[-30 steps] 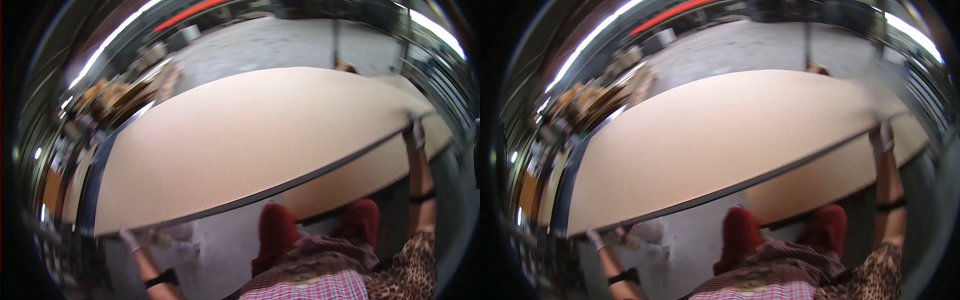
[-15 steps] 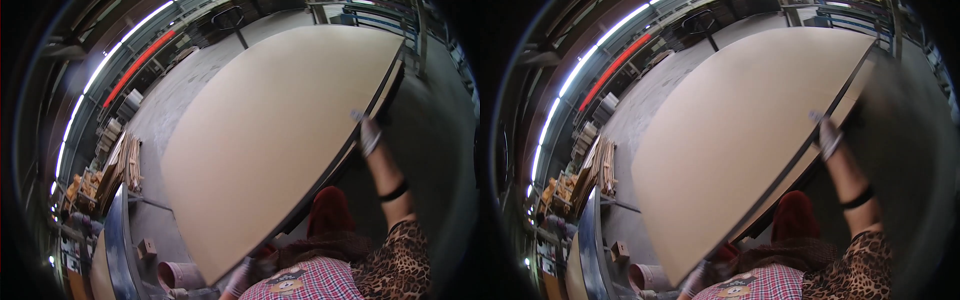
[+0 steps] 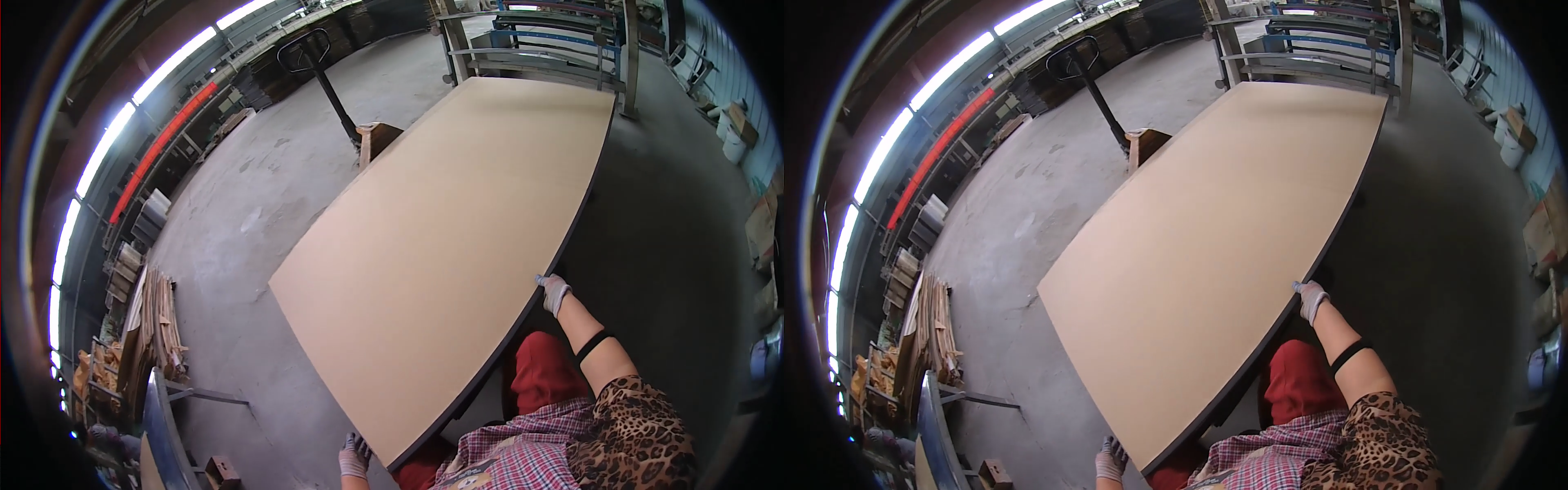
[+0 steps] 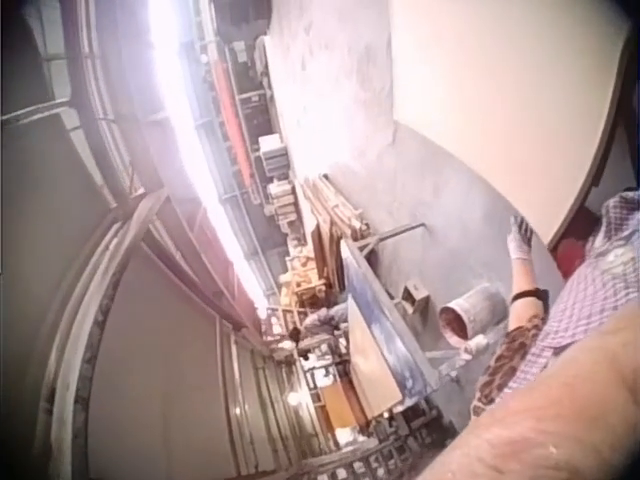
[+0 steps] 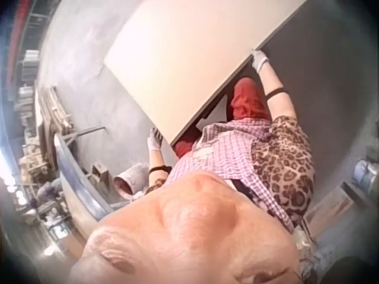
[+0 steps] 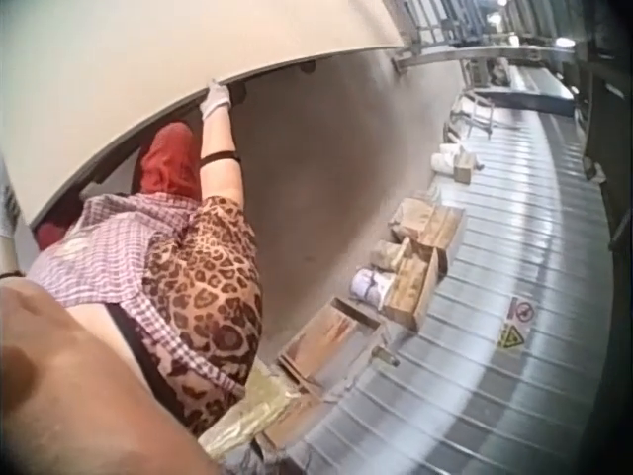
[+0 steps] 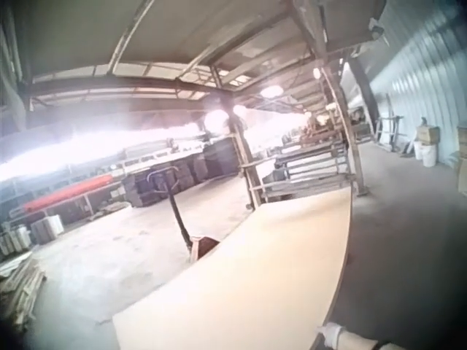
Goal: Manually moving large flat brown sheets from one stack onto another atop a worktable.
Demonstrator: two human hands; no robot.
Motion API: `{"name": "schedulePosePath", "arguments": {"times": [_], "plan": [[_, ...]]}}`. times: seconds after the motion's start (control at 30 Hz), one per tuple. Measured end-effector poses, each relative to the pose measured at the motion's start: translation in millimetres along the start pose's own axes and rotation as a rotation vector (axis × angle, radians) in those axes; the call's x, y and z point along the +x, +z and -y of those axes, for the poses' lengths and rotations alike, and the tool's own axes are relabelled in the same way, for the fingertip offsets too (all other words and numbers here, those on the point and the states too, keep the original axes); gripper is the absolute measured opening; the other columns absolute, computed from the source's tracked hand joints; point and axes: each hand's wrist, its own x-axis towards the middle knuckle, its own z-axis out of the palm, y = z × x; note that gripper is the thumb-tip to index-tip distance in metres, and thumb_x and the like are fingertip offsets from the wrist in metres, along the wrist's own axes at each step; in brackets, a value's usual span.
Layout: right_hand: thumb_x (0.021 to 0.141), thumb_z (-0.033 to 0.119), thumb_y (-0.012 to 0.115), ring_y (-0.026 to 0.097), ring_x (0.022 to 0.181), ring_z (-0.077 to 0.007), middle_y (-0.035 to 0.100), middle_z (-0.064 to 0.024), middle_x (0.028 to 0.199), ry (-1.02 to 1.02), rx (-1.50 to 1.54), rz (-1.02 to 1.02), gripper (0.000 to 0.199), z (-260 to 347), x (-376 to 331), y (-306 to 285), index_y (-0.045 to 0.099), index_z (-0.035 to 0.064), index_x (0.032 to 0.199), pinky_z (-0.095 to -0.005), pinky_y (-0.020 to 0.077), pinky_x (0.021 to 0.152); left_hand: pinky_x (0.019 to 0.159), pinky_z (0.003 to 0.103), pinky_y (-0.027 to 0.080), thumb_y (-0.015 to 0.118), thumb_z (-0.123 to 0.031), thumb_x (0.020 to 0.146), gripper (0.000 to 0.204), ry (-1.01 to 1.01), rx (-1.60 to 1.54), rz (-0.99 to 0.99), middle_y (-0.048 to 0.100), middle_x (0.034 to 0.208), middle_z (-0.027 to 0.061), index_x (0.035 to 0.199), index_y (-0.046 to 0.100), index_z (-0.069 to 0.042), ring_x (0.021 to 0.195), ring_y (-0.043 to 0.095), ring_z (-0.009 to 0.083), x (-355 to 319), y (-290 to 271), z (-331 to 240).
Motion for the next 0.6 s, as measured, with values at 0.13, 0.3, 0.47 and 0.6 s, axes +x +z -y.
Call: {"name": "schedulePosePath", "arguments": {"times": [0.13, 0.3, 0.47, 0.6], "plan": [[0.082, 0.023, 0.056, 0.049, 0.097, -0.0345, 0.052, -0.0192, 0.11, 0.09, -0.142, 0.172, 0.037, 11, 24, 15, 0.047, 0.0029, 0.111, -0.0494, 0.0376, 0.081, 0.075, 0.037, 0.046, 0.055, -0.025, 0.083, 0.034, 0.146, 0.139, 0.207, 0.057, 0.103, 0.0059, 0.113, 0.049, -0.009, 0.095, 0.054, 0.0224, -9, 36, -27], [0.083, 0.034, 0.053, 0.043, 0.109, -0.0388, 0.045, -0.0238, 0.12, 0.204, -0.688, 0.032, 0.047, 49, 94, 8, 0.043, 0.0031, 0.116, -0.047, 0.0341, 0.09, 0.074, 0.039, 0.048, 0.055, -0.008, 0.081, 0.033, 0.122, 0.413, 0.392, 0.055, 0.104, 0.0121, 0.112, 0.045, -0.002, 0.092, 0.056, 0.0254, 25, 88, -22], [0.081, 0.022, 0.056, 0.051, 0.1, -0.0329, 0.054, -0.0176, 0.107, -0.018, -0.33, 0.039, 0.034, 16, 108, 10, 0.049, 0.0027, 0.108, -0.0451, 0.0395, 0.083, 0.056, 0.032, 0.047, 0.06, -0.007, 0.077, 0.026, 0.008, 0.546, 0.232, 0.057, 0.086, 0.0048, 0.1, 0.048, -0.012, 0.074, 0.056, 0.0192, 39, 87, 25], [0.081, 0.029, 0.055, 0.051, 0.101, -0.0358, 0.052, -0.0187, 0.111, -0.08, -0.54, -0.013, 0.043, -4, 89, 13, 0.047, 0.0006, 0.112, -0.0416, 0.0395, 0.086, 0.059, 0.034, 0.049, 0.058, -0.004, 0.078, 0.026, 0.128, 0.476, 0.108, 0.058, 0.086, 0.0056, 0.101, 0.049, -0.011, 0.073, 0.056, 0.0195, 43, 86, 62]]}}
